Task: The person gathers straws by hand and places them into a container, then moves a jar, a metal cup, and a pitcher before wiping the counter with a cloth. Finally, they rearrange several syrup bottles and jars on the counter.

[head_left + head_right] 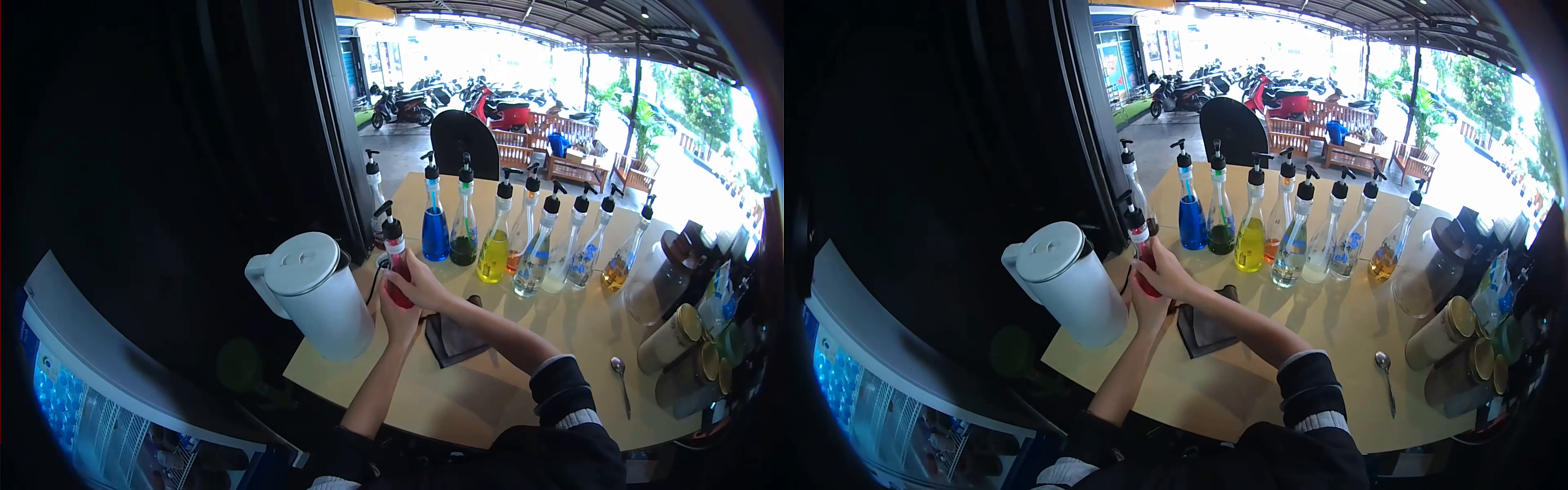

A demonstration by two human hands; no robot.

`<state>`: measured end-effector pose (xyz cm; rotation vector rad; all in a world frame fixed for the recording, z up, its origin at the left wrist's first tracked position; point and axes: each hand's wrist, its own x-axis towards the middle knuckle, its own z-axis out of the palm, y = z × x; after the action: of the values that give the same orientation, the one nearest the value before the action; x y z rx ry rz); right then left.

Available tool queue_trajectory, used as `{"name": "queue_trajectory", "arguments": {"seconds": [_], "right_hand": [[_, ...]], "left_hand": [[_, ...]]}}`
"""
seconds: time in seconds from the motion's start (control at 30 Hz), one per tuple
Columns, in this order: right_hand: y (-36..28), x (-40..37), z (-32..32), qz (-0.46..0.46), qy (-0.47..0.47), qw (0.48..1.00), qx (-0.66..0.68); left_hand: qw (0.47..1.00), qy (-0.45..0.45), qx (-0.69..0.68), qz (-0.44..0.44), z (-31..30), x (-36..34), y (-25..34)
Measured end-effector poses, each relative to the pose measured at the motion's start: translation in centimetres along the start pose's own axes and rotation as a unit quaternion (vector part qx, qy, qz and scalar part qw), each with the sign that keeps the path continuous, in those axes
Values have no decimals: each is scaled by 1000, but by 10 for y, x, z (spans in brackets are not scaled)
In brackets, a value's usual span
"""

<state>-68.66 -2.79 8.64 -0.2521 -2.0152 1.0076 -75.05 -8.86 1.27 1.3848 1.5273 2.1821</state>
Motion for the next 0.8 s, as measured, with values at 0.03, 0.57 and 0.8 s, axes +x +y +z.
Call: {"name": "queue_trajectory", "arguments": {"seconds": [0.03, 0.57, 0.8], "right_hand": [[2, 0, -5, 21, -49, 997, 53], [160, 182, 6, 80, 88, 972, -201], [140, 190, 27, 97, 105, 989, -47]], "left_hand": [[999, 29, 26, 19, 0, -1, -2], [994, 28, 89, -63, -6, 0, 13], [996, 23, 80, -41, -7, 1, 5]]}}
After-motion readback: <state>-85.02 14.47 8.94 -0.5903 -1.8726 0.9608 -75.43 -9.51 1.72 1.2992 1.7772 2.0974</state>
